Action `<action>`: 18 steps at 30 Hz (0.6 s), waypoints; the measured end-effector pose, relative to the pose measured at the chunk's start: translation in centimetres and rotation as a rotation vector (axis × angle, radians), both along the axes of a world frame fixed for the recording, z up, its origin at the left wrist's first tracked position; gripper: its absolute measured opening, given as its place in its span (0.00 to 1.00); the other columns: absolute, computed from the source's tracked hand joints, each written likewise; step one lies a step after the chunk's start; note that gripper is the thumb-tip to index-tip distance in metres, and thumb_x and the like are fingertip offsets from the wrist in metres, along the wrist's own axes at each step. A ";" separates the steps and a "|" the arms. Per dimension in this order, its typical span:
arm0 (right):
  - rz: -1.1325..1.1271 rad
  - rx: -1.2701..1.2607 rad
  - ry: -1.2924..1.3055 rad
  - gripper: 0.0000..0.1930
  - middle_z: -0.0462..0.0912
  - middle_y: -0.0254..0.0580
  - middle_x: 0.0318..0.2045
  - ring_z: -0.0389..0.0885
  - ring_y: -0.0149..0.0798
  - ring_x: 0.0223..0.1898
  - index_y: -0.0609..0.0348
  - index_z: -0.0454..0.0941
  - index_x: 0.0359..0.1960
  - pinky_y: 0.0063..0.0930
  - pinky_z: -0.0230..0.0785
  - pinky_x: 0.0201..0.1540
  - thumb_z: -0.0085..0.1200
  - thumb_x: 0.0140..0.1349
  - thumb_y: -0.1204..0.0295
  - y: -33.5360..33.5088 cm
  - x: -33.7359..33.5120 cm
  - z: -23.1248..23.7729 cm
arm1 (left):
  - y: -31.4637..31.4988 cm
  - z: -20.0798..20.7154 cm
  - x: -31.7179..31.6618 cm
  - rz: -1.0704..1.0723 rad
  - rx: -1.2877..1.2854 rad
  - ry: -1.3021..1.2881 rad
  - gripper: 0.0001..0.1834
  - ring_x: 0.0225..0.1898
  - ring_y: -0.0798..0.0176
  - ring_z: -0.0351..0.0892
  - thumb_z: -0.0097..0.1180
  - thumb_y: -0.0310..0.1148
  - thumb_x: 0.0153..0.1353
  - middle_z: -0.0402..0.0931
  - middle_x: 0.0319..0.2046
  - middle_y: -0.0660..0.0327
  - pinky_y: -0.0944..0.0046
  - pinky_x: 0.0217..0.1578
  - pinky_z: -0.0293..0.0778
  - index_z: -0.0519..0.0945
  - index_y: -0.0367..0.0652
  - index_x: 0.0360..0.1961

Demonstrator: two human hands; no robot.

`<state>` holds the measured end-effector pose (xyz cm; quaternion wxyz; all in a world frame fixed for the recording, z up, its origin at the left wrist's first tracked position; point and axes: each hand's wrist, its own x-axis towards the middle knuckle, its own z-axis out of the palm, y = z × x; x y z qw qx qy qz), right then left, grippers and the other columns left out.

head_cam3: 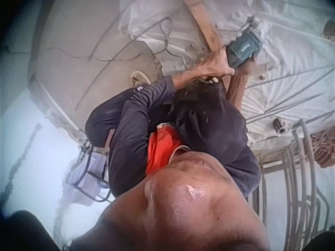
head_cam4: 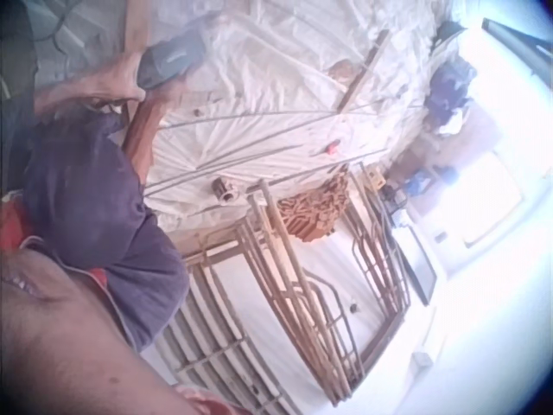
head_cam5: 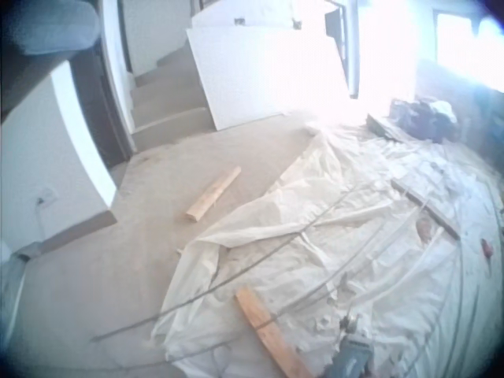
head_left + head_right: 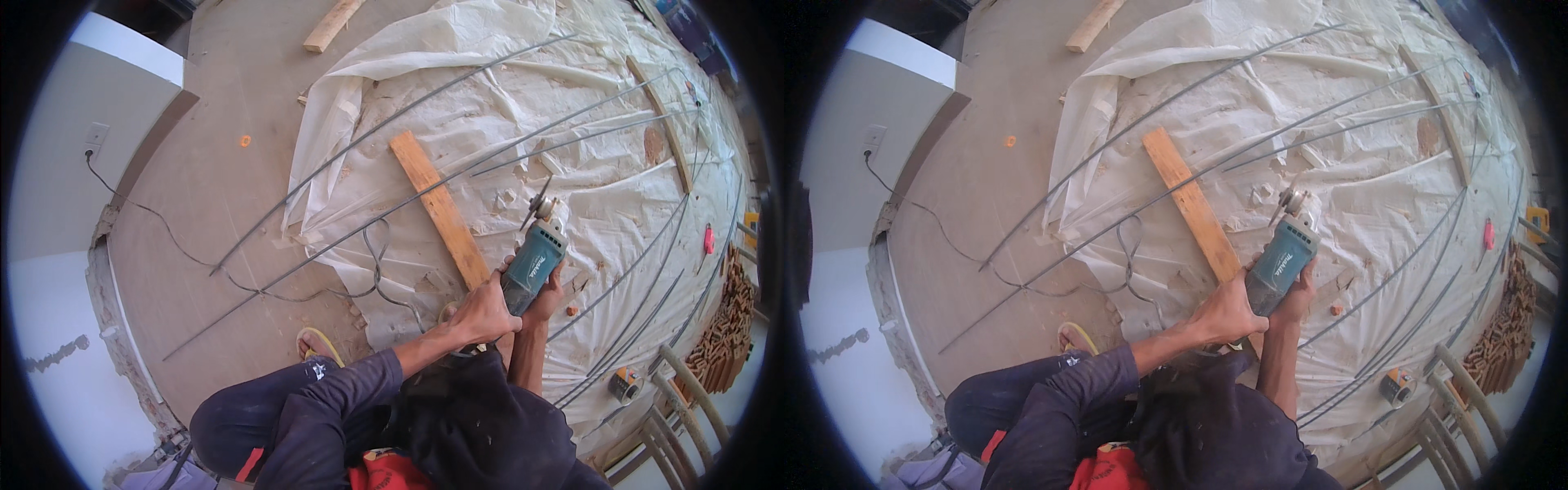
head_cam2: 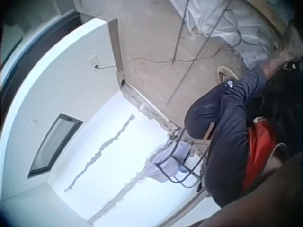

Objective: The person measures and cuts metal rods using an angle grinder. They align the rods on a wooden plank, mark them, and then cut them to length, producing sparks during the cutting process.

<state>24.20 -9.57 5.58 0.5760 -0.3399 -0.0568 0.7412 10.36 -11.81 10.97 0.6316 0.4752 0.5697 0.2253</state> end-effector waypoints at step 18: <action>0.494 0.162 -0.650 0.41 0.81 0.53 0.46 0.81 0.42 0.47 0.71 0.70 0.56 0.34 0.74 0.51 0.69 0.38 0.60 0.4 0.7 6.2 | 0.8 -0.4 -1.3 -0.068 0.324 -0.148 0.38 0.49 0.50 0.78 0.74 0.40 0.42 0.76 0.46 0.51 0.54 0.52 0.73 0.72 0.36 0.54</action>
